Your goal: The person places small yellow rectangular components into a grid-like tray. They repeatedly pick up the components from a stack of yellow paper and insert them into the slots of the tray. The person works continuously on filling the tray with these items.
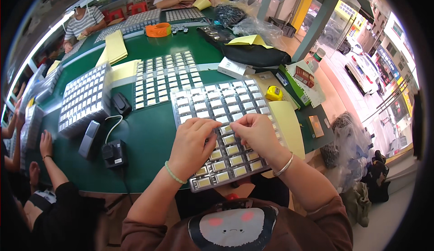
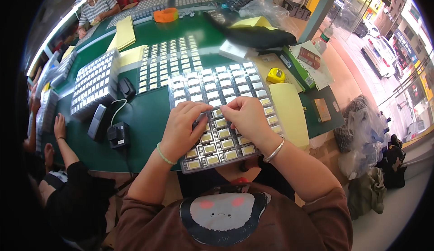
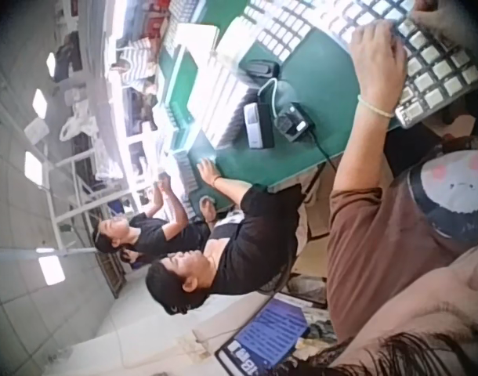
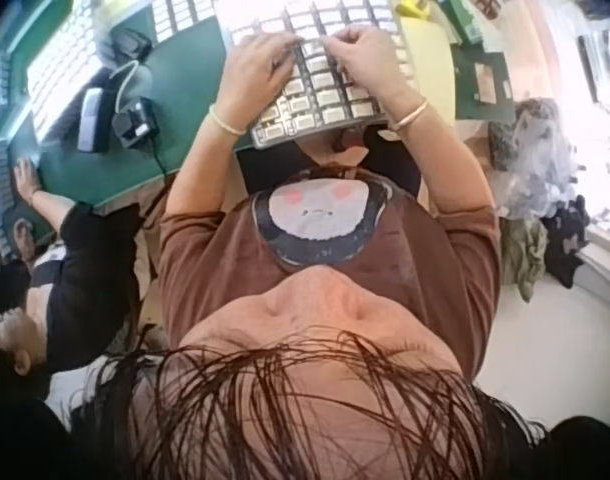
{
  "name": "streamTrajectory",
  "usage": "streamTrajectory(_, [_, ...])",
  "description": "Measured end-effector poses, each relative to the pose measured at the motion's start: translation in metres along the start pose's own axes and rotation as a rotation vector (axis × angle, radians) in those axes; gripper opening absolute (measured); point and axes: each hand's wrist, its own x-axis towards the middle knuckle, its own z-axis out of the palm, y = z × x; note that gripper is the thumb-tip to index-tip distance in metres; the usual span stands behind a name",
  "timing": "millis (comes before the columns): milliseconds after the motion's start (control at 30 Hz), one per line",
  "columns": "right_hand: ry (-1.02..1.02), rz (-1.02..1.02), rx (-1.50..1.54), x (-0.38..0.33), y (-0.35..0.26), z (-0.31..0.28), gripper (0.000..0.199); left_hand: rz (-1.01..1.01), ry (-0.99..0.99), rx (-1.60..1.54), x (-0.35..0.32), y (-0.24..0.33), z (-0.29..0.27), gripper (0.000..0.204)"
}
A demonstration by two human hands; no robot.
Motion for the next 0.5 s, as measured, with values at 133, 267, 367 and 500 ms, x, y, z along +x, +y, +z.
streamTrajectory(133, [0.058,-0.078,-0.046,-0.002,0.006,0.008,0.021,-0.002,0.013,0.004,-0.001,0.002,-0.001,0.023])
streamTrajectory(267, [0.17,-0.179,-0.139,-0.005,0.013,0.016,0.025,-0.008,0.018,-0.005,-0.002,0.001,-0.001,0.022])
streamTrajectory(367, [0.195,-0.192,-0.129,-0.006,0.015,0.019,0.025,0.006,0.032,-0.012,-0.001,0.001,0.001,0.02])
streamTrajectory(500, [0.194,-0.186,-0.162,-0.006,0.014,0.02,0.025,0.002,0.036,-0.011,-0.003,-0.001,0.002,0.017])
